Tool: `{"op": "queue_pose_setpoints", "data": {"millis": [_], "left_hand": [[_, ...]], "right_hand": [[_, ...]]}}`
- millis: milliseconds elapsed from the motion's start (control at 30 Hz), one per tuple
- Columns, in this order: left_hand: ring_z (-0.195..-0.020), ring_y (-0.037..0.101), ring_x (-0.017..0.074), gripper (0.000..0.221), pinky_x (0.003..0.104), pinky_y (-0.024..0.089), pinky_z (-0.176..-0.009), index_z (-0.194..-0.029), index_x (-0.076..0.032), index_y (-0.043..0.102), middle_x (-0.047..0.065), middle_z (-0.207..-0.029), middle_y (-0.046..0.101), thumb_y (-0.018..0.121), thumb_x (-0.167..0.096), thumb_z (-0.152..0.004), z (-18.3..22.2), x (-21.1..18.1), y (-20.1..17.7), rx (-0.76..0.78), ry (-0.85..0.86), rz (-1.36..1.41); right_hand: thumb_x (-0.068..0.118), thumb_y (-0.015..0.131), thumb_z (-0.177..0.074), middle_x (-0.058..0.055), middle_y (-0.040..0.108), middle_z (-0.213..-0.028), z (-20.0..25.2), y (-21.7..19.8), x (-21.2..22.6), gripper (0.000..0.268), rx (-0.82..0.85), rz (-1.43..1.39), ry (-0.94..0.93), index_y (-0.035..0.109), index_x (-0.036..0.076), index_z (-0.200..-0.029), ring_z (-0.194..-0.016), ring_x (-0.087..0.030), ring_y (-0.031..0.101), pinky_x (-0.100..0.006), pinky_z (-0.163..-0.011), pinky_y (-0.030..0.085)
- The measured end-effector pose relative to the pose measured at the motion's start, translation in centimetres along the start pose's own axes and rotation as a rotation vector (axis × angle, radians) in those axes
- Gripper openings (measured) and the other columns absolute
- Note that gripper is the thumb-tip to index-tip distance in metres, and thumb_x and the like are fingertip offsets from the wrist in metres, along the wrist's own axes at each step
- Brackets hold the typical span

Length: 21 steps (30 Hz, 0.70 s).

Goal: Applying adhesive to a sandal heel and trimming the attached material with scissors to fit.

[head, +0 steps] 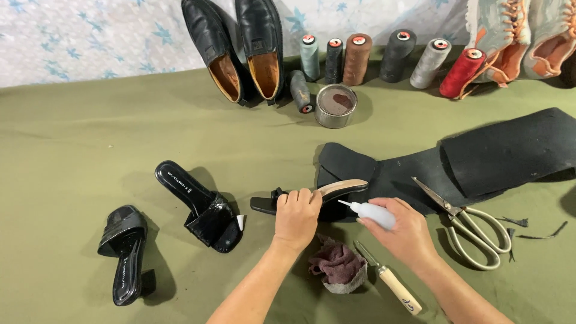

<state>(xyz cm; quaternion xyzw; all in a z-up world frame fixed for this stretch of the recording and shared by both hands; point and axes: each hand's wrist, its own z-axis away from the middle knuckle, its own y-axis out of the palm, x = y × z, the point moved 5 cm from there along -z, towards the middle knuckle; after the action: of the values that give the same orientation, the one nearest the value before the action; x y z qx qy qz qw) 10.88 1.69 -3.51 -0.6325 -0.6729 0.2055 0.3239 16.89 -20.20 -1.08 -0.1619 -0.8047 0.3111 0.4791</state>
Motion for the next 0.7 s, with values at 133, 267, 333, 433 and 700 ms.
{"op": "queue_pose_setpoints", "data": {"millis": [133, 267, 333, 433, 700], "left_hand": [[-0.052, 0.035, 0.0182, 0.017, 0.034, 0.03, -0.054, -0.085, -0.013, 0.059, 0.002, -0.07, 0.036, 0.061, -0.017, -0.102, 0.3, 0.0, 0.3, -0.04, -0.006, -0.019], [-0.057, 0.041, 0.0213, 0.014, 0.035, 0.033, -0.058, -0.09, -0.011, 0.06, 0.004, -0.074, 0.039, 0.056, -0.016, -0.102, 0.0, -0.4, 0.2, -0.06, 0.018, -0.01], [-0.06, 0.045, 0.0226, 0.011, 0.037, 0.035, -0.06, -0.093, -0.01, 0.06, 0.005, -0.075, 0.041, 0.054, -0.015, -0.101, -0.4, -0.8, 0.1, -0.062, 0.027, -0.01], [-0.059, 0.041, 0.0206, 0.012, 0.037, 0.034, -0.061, -0.09, -0.009, 0.059, 0.005, -0.075, 0.039, 0.052, -0.011, -0.099, -1.1, -1.3, 0.2, -0.095, 0.038, -0.039], [-0.058, 0.039, 0.0265, 0.018, 0.039, 0.03, -0.057, -0.073, -0.009, 0.056, 0.007, -0.069, 0.038, 0.059, -0.008, -0.091, -3.4, -2.7, 0.5, -0.109, 0.138, 0.019]], "right_hand": [[0.032, 0.093, -0.072, -0.006, 0.078, -0.094, -1.0, 0.5, 1.0, 0.038, 0.003, 0.048, -0.062, 0.081, 0.014, -0.103, -0.095, -0.027, 0.076, -0.038, -0.083, 0.059], [0.038, 0.091, -0.071, -0.003, 0.076, -0.09, -1.6, 0.5, 1.3, 0.04, 0.003, 0.125, -0.155, 0.079, 0.017, -0.103, -0.09, -0.025, 0.075, -0.036, -0.078, 0.059], [0.039, 0.09, -0.07, -0.002, 0.075, -0.089, -1.7, 0.1, 1.4, 0.04, 0.001, 0.157, -0.172, 0.079, 0.018, -0.103, -0.089, -0.024, 0.075, -0.036, -0.078, 0.059], [0.036, 0.089, -0.071, -0.003, 0.075, -0.086, -2.1, -0.7, 1.5, 0.037, 0.001, 0.15, -0.188, 0.079, 0.018, -0.101, -0.086, -0.026, 0.075, -0.038, -0.076, 0.06], [0.045, 0.078, -0.076, 0.008, 0.069, -0.089, -4.4, -1.7, 1.5, 0.034, 0.049, 0.568, -0.392, 0.073, 0.03, -0.106, -0.086, -0.014, 0.073, -0.027, -0.075, 0.059]]}}
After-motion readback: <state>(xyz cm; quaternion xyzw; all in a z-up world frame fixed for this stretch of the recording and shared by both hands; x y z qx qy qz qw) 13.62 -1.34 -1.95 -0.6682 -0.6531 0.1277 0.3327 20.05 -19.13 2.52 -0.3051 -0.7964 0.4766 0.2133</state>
